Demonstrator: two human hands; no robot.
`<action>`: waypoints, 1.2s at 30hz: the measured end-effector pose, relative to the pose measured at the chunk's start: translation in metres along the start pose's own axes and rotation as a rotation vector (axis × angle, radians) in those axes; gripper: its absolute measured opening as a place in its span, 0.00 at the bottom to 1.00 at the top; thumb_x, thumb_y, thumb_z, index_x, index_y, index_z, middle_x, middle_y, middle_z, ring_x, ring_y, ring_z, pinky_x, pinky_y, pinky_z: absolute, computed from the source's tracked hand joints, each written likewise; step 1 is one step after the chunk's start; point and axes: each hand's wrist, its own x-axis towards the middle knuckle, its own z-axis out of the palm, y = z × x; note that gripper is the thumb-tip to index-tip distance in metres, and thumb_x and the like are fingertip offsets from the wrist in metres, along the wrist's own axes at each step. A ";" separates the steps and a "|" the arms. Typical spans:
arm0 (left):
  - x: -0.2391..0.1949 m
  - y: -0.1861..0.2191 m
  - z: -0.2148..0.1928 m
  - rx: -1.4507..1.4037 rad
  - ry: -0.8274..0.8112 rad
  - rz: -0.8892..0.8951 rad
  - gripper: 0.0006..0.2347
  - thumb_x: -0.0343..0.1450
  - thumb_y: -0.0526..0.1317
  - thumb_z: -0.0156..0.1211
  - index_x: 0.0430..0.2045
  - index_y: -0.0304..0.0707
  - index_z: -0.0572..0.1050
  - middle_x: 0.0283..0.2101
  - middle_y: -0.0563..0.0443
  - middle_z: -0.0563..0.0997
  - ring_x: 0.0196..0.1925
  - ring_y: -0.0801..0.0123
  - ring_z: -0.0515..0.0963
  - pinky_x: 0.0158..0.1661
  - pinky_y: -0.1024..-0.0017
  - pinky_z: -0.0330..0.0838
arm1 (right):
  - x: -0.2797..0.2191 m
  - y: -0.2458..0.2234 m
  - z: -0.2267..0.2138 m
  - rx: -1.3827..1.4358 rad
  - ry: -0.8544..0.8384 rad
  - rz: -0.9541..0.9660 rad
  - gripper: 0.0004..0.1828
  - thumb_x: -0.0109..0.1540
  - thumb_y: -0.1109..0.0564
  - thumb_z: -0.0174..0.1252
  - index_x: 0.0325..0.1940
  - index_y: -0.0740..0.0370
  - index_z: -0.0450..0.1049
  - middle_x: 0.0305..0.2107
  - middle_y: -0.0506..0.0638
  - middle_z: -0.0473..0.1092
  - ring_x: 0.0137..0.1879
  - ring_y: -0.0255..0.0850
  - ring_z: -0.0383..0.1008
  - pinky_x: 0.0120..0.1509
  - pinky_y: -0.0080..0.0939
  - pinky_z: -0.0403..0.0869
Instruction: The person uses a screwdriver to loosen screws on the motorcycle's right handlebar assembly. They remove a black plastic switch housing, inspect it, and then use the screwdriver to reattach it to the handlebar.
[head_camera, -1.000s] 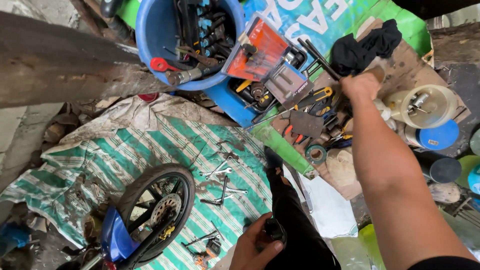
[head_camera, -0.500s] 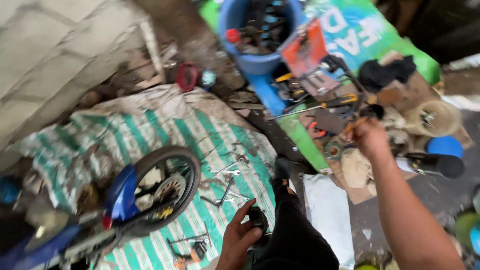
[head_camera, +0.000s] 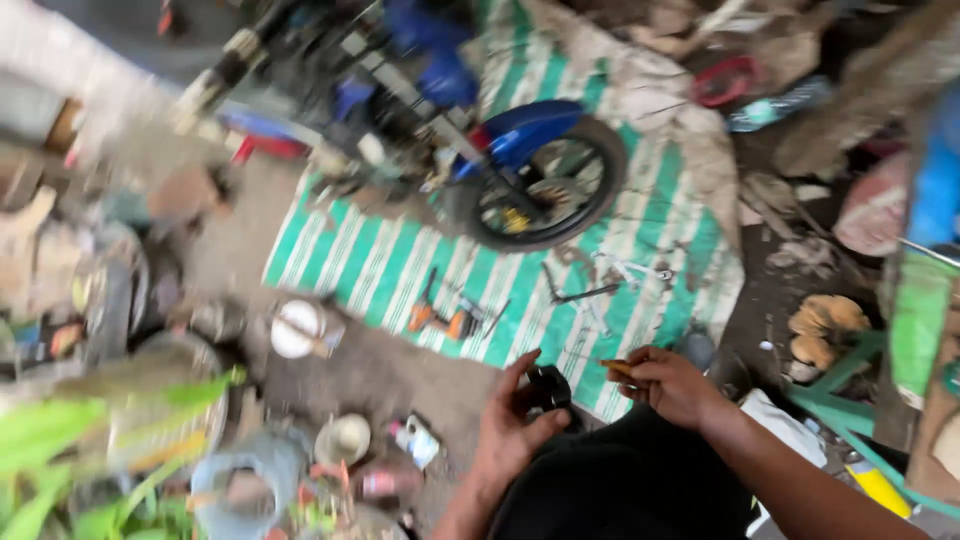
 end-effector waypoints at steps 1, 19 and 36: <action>-0.016 0.007 -0.018 0.140 0.067 0.159 0.37 0.63 0.45 0.82 0.69 0.38 0.73 0.62 0.48 0.78 0.53 0.62 0.90 0.53 0.66 0.87 | -0.003 0.006 0.022 -0.020 -0.016 0.039 0.17 0.63 0.73 0.53 0.56 0.67 0.70 0.59 0.79 0.77 0.62 0.70 0.81 0.58 0.59 0.77; -0.077 0.156 -0.221 0.170 0.259 0.700 0.30 0.72 0.52 0.71 0.70 0.41 0.73 0.67 0.42 0.71 0.50 0.62 0.82 0.53 0.65 0.84 | 0.013 0.009 0.316 -0.172 -0.504 0.352 0.37 0.68 0.63 0.58 0.84 0.60 0.63 0.47 0.59 0.74 0.37 0.43 0.68 0.42 0.50 0.67; 0.020 0.286 -0.424 0.204 0.242 0.681 0.31 0.69 0.53 0.75 0.68 0.43 0.75 0.61 0.46 0.73 0.43 0.69 0.82 0.48 0.70 0.81 | 0.053 -0.028 0.631 -0.891 -0.623 -0.690 0.41 0.54 0.56 0.80 0.70 0.57 0.73 0.48 0.52 0.66 0.39 0.35 0.70 0.37 0.32 0.69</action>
